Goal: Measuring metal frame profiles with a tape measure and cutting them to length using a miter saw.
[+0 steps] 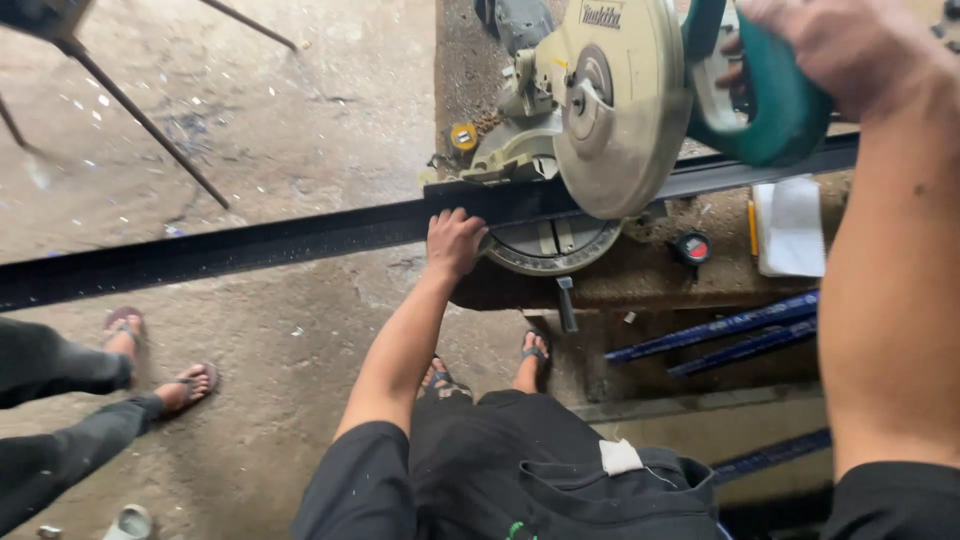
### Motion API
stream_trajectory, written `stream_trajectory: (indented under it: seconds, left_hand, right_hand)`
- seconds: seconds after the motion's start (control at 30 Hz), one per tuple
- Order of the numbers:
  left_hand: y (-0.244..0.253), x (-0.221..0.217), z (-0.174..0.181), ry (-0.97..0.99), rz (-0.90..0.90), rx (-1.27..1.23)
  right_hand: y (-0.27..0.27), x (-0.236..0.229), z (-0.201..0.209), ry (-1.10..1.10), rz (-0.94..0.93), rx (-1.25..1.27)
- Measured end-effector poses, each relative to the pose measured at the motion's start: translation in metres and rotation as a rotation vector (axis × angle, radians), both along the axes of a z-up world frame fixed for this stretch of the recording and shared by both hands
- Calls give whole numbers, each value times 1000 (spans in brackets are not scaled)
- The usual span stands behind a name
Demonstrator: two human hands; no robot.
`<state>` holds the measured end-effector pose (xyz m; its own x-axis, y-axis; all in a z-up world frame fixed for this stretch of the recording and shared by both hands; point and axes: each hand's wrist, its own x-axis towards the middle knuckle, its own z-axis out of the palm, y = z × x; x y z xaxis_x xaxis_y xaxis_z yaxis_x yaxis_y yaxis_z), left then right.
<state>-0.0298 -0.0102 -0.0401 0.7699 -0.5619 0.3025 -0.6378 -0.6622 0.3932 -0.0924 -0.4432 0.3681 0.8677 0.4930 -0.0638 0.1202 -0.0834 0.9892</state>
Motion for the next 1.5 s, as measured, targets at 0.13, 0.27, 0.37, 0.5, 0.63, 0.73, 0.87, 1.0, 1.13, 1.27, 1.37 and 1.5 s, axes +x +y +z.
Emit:
stream_trajectory:
  seconds: [0.13,0.27,0.37,0.5,0.63,0.73,0.87,1.0,1.13,1.27,1.37,1.5]
  left_hand:
    - [-35,3,6,-161,-58,-96]
    - [-18,-7,9,-253,-75,-8]
    - [-24,-7,12,-282,-21,-47]
    - [-32,-8,8,-359,37,-92]
    - [-29,-16,15,-398,27,-82]
    - [-28,-15,15,-403,15,-52]
    - [-25,-10,17,-453,0,-83]
    - [-26,-9,20,-453,4,-113]
    - [-22,-10,23,-473,21,-125]
    - [-22,-8,23,-474,21,-133]
    - [-22,-5,22,-488,19,-124]
    - [-23,-5,20,-475,27,-124]
  right_hand:
    - [124,-48,51,73,-812,2046]
    - [195,-75,56,-124,-812,2496]
    - [195,-88,25,-256,-731,2609]
    - [179,-112,-26,-159,-725,2738]
    - [192,-117,-49,-262,-634,2950]
    - [207,-111,-41,-439,-619,2866]
    - [205,-112,-39,-548,-698,2790]
    - [210,-118,-51,-506,-657,2779]
    - [211,-123,-65,-533,-592,2785]
    - [215,-127,-71,-476,-539,2779]
    - [213,-129,-76,-461,-538,2786]
    - [210,-131,-84,-503,-522,2798]
